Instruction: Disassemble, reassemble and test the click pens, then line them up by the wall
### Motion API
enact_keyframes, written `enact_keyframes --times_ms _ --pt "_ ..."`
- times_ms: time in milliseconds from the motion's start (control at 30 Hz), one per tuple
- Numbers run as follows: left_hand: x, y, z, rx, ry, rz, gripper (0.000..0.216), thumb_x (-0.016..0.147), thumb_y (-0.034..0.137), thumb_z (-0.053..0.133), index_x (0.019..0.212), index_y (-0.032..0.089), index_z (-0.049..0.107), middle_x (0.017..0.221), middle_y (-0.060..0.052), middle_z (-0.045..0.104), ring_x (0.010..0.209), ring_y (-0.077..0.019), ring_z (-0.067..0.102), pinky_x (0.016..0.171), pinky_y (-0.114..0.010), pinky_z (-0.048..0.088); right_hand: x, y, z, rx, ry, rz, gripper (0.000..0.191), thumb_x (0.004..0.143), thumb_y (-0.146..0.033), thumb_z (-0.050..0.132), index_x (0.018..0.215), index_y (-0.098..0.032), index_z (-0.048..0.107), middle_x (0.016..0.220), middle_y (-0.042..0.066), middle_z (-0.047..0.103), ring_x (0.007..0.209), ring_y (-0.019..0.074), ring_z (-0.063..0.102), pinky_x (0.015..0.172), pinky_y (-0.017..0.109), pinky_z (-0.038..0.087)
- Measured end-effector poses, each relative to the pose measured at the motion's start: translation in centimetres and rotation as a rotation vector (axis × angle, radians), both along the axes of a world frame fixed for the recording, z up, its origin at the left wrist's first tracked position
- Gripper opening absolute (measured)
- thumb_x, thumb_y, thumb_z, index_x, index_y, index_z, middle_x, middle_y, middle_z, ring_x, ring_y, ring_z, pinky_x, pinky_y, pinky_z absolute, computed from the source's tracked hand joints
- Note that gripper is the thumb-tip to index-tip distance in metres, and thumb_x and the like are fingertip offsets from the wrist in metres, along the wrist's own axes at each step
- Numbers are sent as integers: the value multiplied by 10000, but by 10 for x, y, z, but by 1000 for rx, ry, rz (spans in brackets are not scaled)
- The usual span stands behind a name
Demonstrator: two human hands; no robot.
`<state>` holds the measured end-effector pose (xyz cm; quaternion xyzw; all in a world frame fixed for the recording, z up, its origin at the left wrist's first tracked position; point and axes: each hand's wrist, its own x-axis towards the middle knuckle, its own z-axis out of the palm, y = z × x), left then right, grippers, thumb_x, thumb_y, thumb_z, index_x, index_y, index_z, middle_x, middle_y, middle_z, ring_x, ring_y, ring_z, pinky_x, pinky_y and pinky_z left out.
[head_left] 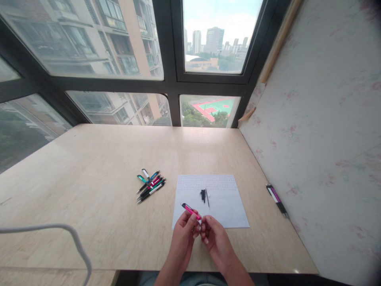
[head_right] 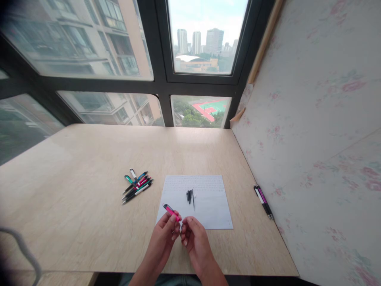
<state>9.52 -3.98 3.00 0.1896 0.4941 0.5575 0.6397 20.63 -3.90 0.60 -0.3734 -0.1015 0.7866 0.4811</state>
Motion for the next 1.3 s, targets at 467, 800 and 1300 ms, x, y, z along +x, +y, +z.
enact_keyframes --times_ms 467,800,1300 --pt "-6 2 -10 -84 -224 53 288 698 316 778 890 138 658 770 -5 586 566 -52 476 469 -159 355 3 1 -3 132 -273 69 277 782 -420 694 831 -155 632 702 7 592 574 91 504 488 186 347" --pt "-2 2 -10 13 163 -37 299 741 390 717 901 143 660 752 -12 610 596 -93 513 520 -194 401 6 2 -3 241 -459 84 264 838 -425 606 851 -161 600 706 12 599 579 107 513 505 202 371" --pt "-8 3 -9 257 881 -267 279 849 433 551 945 195 659 880 -60 703 685 -188 619 629 -294 485 23 7 -1 695 -1266 39 200 880 -312 507 862 -180 656 767 43 678 656 169 610 577 237 439"
